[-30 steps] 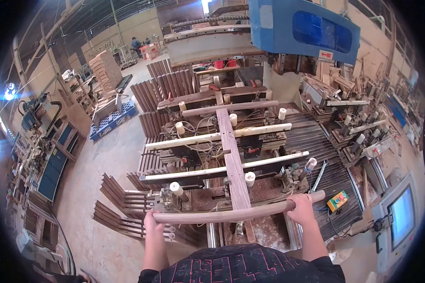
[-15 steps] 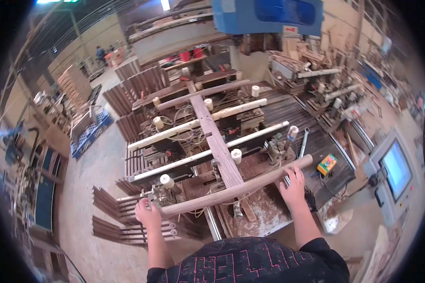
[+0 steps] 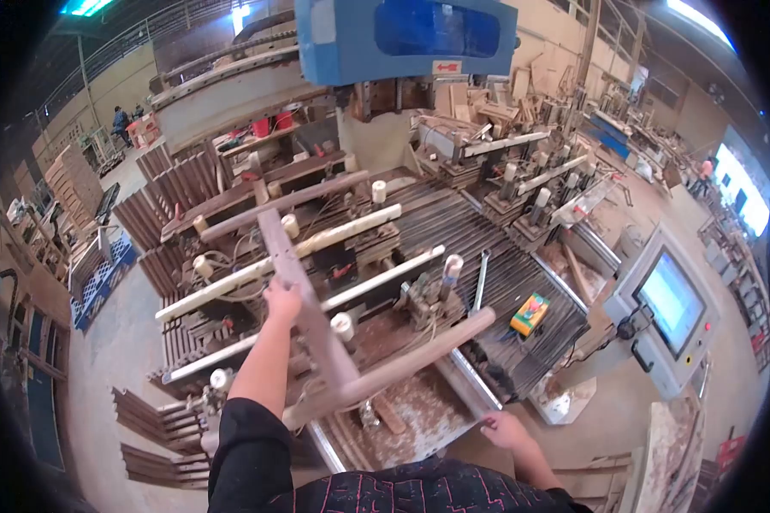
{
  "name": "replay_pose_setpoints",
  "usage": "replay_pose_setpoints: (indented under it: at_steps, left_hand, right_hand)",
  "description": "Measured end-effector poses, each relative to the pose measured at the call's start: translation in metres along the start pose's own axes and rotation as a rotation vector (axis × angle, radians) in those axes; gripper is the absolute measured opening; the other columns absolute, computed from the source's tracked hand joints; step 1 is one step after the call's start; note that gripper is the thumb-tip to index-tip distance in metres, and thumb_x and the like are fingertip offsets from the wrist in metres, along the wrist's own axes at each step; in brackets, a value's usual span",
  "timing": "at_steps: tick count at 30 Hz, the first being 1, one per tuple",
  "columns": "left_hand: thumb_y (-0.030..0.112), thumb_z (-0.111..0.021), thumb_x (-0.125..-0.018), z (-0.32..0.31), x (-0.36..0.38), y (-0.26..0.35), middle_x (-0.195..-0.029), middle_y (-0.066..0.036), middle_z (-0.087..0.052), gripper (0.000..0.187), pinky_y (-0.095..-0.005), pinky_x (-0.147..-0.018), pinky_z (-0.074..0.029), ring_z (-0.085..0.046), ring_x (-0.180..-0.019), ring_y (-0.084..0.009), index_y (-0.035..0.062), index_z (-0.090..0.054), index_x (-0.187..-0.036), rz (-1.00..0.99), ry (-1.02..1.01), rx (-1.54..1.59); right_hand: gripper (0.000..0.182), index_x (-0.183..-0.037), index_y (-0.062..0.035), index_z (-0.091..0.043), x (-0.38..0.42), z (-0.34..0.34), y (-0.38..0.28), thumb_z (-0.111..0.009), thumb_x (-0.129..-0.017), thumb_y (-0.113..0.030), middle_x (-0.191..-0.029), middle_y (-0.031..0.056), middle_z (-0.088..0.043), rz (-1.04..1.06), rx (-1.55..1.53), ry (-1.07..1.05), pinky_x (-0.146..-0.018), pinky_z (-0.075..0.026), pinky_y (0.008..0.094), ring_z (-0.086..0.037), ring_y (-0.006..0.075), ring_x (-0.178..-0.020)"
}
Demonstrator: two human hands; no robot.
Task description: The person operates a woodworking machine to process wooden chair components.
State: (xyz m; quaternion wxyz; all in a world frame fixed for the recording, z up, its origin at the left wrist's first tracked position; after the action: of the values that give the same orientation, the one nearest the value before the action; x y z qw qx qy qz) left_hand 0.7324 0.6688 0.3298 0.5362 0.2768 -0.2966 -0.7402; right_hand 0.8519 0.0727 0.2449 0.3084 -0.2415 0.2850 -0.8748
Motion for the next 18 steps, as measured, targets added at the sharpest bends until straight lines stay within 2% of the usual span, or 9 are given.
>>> replay_pose_setpoints:
  at_steps: [3,5,6,7,10,12,13,16,18]
  left_hand:
    - [0.045,-0.054,-0.094,-0.044,-0.067,-0.029,-0.142,-0.034,-0.045,0.069,-0.0466,-0.110,-0.038,-0.045,-0.134,-0.0432,-0.0036,-0.040,-0.141,0.285,-0.084,-0.036]
    - [0.052,-0.049,-0.095,-0.041,-0.064,-0.022,-0.141,-0.033,-0.048,0.074,-0.0466,-0.111,-0.037,-0.047,-0.132,-0.0438,-0.0058,-0.041,-0.140,0.338,-0.007,-0.118]
    - [0.054,-0.049,-0.096,-0.037,-0.062,-0.026,-0.135,-0.032,-0.053,0.073,-0.0475,-0.108,-0.039,-0.051,-0.128,-0.0446,-0.0068,-0.045,-0.136,0.272,-0.006,-0.154]
    - [0.054,-0.049,-0.096,-0.030,-0.052,-0.018,-0.130,-0.034,-0.056,0.071,-0.0483,-0.106,-0.041,-0.053,-0.125,-0.0461,-0.0082,-0.049,-0.132,0.241,-0.008,-0.127]
    - [0.052,-0.050,-0.097,-0.024,-0.046,-0.010,-0.128,-0.033,-0.058,0.067,-0.0467,-0.104,-0.042,-0.054,-0.123,-0.0454,-0.0086,-0.054,-0.127,0.242,0.005,-0.137]
    - [0.050,-0.052,-0.097,-0.018,-0.038,0.003,-0.127,-0.031,-0.060,0.065,-0.0447,-0.103,-0.042,-0.055,-0.123,-0.0435,-0.0072,-0.054,-0.129,0.260,-0.010,-0.101]
    - [0.050,-0.052,-0.097,-0.019,-0.038,-0.001,-0.126,-0.031,-0.060,0.064,-0.0445,-0.103,-0.043,-0.056,-0.122,-0.0433,-0.0055,-0.055,-0.129,0.258,0.000,-0.073]
    - [0.050,-0.049,-0.099,-0.022,-0.042,-0.010,-0.124,-0.030,-0.062,0.062,-0.0458,-0.102,-0.043,-0.056,-0.121,-0.0436,-0.0043,-0.055,-0.128,0.278,0.005,-0.137]
    - [0.050,-0.048,-0.099,-0.018,-0.037,0.003,-0.125,-0.029,-0.061,0.063,-0.0454,-0.104,-0.042,-0.055,-0.122,-0.0434,-0.0039,-0.054,-0.130,0.275,0.001,-0.152]
  right_hand:
    - [0.032,-0.108,-0.0033,-0.070,-0.023,0.024,0.012,-0.074,-0.079,-0.017,-0.090,0.0161,-0.070,0.001,0.063,0.099,-0.074,-0.055,0.0364,-0.069,0.0269,-0.082]
    - [0.024,-0.102,-0.0034,-0.071,-0.037,0.040,0.031,-0.072,-0.080,-0.014,-0.088,0.0161,-0.069,-0.030,-0.051,0.167,-0.074,-0.055,0.0361,-0.068,0.0280,-0.081]
    - [0.014,-0.094,-0.0027,-0.071,-0.046,0.046,0.037,-0.068,-0.081,-0.008,-0.086,0.0153,-0.068,0.056,-0.054,0.358,-0.073,-0.054,0.0356,-0.067,0.0271,-0.078]
    - [0.011,-0.093,-0.0032,-0.069,-0.060,0.052,0.042,-0.067,-0.082,-0.005,-0.085,0.0148,-0.067,-0.016,-0.207,0.362,-0.070,-0.052,0.0354,-0.065,0.0266,-0.076]
    - [0.008,-0.090,-0.0001,-0.067,-0.129,0.074,0.049,-0.063,-0.084,0.000,-0.082,0.0135,-0.066,-0.011,-0.145,0.469,-0.066,-0.051,0.0315,-0.063,0.0191,-0.069]
    - [0.004,-0.091,0.0005,-0.067,-0.187,0.108,0.001,-0.065,-0.088,-0.002,-0.082,0.0080,-0.067,0.089,-0.132,0.581,-0.066,-0.051,0.0291,-0.062,0.0147,-0.069]
    - [0.004,-0.090,0.0021,-0.065,-0.221,0.113,0.002,-0.065,-0.089,-0.002,-0.084,0.0069,-0.067,0.090,-0.312,0.609,-0.070,-0.051,0.0276,-0.061,0.0140,-0.072]
    - [0.022,-0.105,0.0006,-0.063,-0.297,0.149,-0.108,-0.064,-0.084,0.002,-0.103,0.0076,-0.062,0.343,-0.537,0.411,-0.085,-0.048,0.0274,-0.059,0.0134,-0.090]
    - [0.046,-0.115,-0.0040,-0.062,-0.306,0.160,-0.154,-0.072,-0.071,-0.010,-0.116,0.0100,-0.058,0.612,-0.216,0.266,-0.089,-0.048,0.0342,-0.058,0.0219,-0.101]
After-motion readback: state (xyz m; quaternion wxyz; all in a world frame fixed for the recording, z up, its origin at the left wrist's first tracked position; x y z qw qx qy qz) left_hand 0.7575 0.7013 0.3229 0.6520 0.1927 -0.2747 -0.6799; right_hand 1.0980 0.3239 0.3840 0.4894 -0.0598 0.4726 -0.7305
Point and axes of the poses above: each hand's wrist, its own x-axis away from the middle knuckle, its own z-axis out of the back of the hand, y = z × x, the point moved 2 cm from there along -x, towards the middle knuckle
